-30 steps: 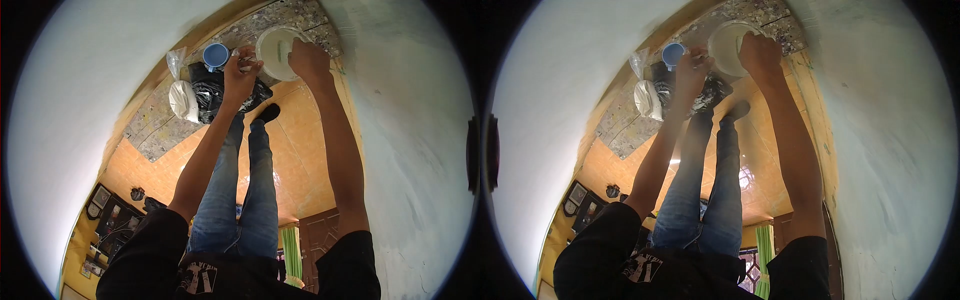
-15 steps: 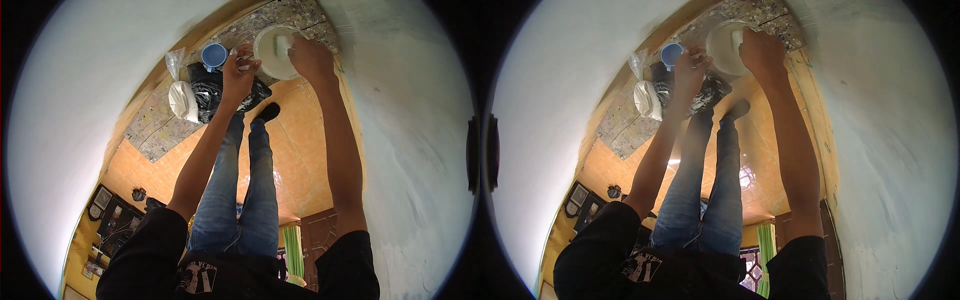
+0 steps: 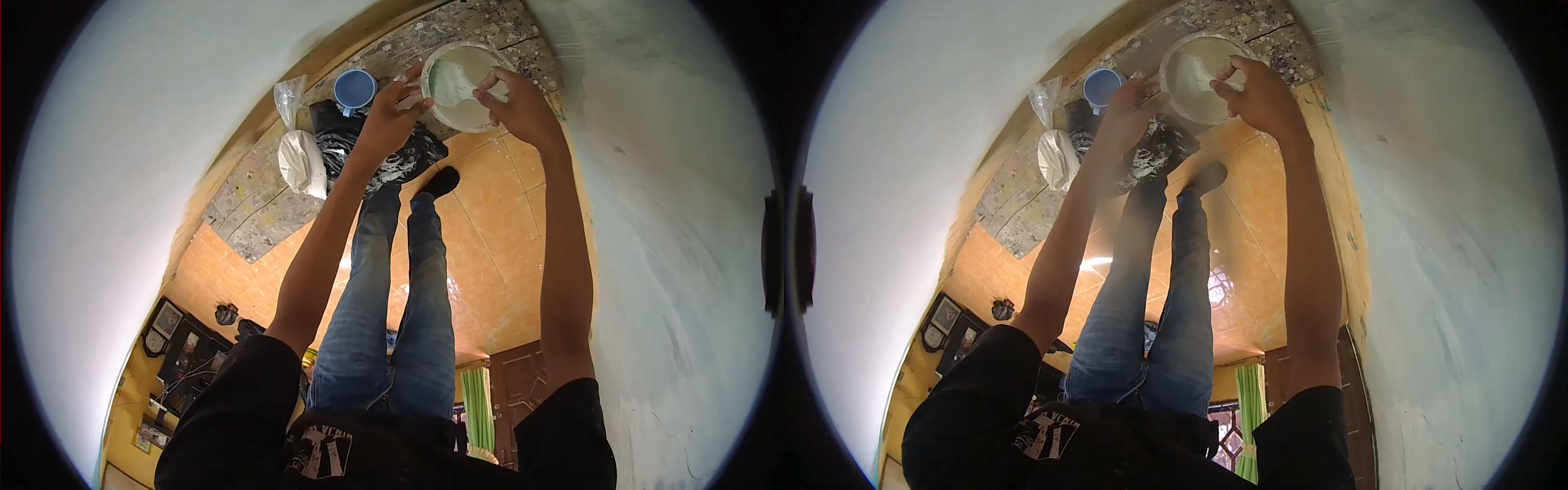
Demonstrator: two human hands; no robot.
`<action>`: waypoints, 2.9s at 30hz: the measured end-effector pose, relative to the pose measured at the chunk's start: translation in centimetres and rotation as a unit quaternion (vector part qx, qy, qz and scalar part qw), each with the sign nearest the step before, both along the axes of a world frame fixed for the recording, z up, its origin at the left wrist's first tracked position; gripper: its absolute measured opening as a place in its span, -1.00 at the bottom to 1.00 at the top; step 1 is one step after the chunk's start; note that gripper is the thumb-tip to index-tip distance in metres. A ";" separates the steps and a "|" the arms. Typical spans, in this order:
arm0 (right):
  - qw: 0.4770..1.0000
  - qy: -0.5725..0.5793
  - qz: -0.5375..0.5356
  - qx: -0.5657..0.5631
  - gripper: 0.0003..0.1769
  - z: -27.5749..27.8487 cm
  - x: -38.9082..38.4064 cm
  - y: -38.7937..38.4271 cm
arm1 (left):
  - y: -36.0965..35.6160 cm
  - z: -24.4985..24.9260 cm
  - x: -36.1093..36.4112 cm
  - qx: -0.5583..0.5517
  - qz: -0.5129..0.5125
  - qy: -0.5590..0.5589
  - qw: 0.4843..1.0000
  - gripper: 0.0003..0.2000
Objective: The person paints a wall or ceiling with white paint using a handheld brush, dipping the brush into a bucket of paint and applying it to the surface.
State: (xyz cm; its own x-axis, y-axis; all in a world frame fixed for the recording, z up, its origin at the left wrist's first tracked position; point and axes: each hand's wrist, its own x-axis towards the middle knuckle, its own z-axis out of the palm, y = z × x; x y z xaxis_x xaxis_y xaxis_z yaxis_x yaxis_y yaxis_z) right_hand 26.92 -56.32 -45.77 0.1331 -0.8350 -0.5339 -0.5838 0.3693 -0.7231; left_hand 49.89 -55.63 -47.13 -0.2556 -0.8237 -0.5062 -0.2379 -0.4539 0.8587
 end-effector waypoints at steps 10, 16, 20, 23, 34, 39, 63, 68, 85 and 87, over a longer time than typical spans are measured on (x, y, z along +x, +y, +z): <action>0.997 -0.071 -0.033 0.010 -0.78 0.3 -1.0 0.2 | -0.1 0.5 -0.1 -0.016 0.008 -0.003 1.000 -0.37; 0.998 -0.029 -0.044 0.031 -0.66 0.8 -0.6 1.1 | -0.2 -0.3 -0.1 -0.048 -0.020 -0.008 0.999 -0.35; 0.997 0.050 -0.045 -0.027 -0.59 1.1 0.2 2.6 | -0.1 -0.4 0.0 -0.015 -0.018 -0.008 1.000 -0.45; 0.996 0.065 -0.063 -0.017 -0.61 2.5 0.8 3.3 | -0.3 -2.0 0.2 -0.058 -0.007 0.010 0.998 -0.34; 0.981 0.190 -0.005 -0.041 -0.64 3.1 2.0 3.3 | -0.1 0.9 -0.3 -0.021 -0.008 -0.027 0.999 -0.44; 0.973 0.217 0.028 -0.069 -0.60 2.2 2.3 2.7 | 0.0 -0.6 -0.1 -0.027 0.003 0.000 1.000 -0.39; 0.975 -0.042 -0.212 0.050 -0.70 3.7 2.3 9.5 | 0.1 -4.9 0.8 -0.084 -0.046 0.052 0.994 -0.47; 0.953 -0.072 -0.287 0.066 -0.61 4.6 2.3 10.7 | -0.4 -5.7 1.0 -0.071 -0.075 0.037 0.994 -0.49; 0.920 -0.115 -0.372 -0.045 -0.75 5.2 1.9 10.4 | -0.2 -2.3 1.0 -0.138 -0.130 -0.041 0.981 -0.48; 0.920 -0.123 -0.370 -0.033 -0.75 5.3 2.2 10.4 | -0.3 -2.0 0.8 -0.121 -0.114 -0.036 0.985 -0.49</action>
State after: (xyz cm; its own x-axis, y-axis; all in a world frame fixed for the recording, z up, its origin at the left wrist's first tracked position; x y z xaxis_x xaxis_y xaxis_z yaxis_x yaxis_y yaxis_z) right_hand 29.09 -45.92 -40.50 -0.3750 -0.7747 -0.5091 -0.0065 0.5514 -0.8342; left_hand 50.67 -55.90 -49.08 -0.4186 -0.8479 -0.3255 -0.3740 -0.1656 0.9125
